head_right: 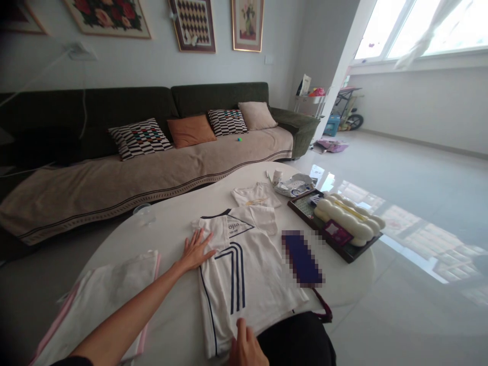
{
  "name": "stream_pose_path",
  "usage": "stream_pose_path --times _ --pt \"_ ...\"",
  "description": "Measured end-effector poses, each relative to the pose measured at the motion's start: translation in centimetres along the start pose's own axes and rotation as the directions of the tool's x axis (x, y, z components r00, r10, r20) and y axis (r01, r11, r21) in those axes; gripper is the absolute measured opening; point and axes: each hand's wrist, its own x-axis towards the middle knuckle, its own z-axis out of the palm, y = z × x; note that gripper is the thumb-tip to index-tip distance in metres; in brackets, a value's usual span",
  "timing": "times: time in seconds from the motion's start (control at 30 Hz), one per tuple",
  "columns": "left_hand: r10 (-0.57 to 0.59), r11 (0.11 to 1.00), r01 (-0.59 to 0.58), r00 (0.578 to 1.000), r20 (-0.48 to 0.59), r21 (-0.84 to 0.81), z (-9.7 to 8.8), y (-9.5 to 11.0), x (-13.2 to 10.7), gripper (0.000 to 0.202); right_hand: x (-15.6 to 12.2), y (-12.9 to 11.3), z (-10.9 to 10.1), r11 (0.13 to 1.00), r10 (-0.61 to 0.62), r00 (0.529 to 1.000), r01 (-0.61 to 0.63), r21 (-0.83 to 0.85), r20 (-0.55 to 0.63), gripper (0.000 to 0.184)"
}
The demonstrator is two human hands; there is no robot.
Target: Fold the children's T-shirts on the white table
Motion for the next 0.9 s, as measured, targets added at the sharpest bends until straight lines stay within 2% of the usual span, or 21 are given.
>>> stream_pose_path --times 0.07,0.17,0.33,0.5,0.6,0.67,0.7,0.73,0.8,0.83,0.9 --pt "-0.007 1.0 0.007 1.0 -0.002 -0.021 -0.2 0.2 0.0 0.078 1.3 -1.4 -1.2 0.984 -0.17 0.981 0.174 0.031 -0.092 0.037" --pt "-0.017 0.998 0.015 1.0 -0.026 -0.058 -0.4 0.5 -0.1 0.081 3.2 -3.8 -1.1 0.941 -0.322 0.943 0.328 0.078 -0.087 0.052" --pt "0.014 0.996 -0.019 0.998 -0.063 -0.089 -0.7 0.3 -0.5 0.079 3.3 -5.9 2.4 0.953 -0.288 0.958 0.287 0.093 -0.006 0.07" --pt "0.003 0.998 -0.005 1.0 0.023 0.06 -1.1 -1.6 -2.6 0.08 1.0 -7.9 4.6 0.962 -0.261 0.965 0.256 0.094 0.041 0.079" --pt "-0.014 0.994 0.009 0.999 0.045 0.113 -1.5 -3.3 -4.0 0.078 0.4 -8.6 4.7 0.941 -0.328 0.938 0.315 0.121 0.112 0.081" --pt "-0.01 0.993 0.002 0.998 0.066 0.122 -1.8 -3.6 -4.4 0.08 0.9 -7.9 3.7 0.906 -0.408 0.902 0.38 0.188 0.144 0.079" --pt "0.0 0.993 -0.008 0.998 0.069 0.117 -2.0 -3.4 -4.2 0.082 1.4 -7.2 2.8 0.902 -0.407 0.906 0.377 0.212 0.115 0.075" --pt "0.015 0.994 -0.021 0.998 0.062 0.105 -2.1 -2.8 -3.9 0.082 2.1 -6.2 1.7 0.917 -0.353 0.934 0.334 0.218 0.054 0.069" --pt "0.068 0.996 -0.07 0.997 0.025 0.055 -2.2 -0.4 -2.7 0.078 3.5 -3.5 -1.1 0.968 -0.122 0.985 0.145 0.202 -0.124 0.05" --pt "0.106 0.994 -0.106 0.994 0.005 0.019 -2.1 1.3 -1.9 0.073 4.1 -2.0 -2.5 0.98 0.0 0.981 0.038 0.193 -0.196 0.042" --pt "0.186 0.98 -0.187 0.982 -0.018 -0.062 -1.6 5.4 0.1 0.061 4.9 1.0 -5.1 0.98 0.118 0.959 -0.071 0.184 -0.257 0.033"
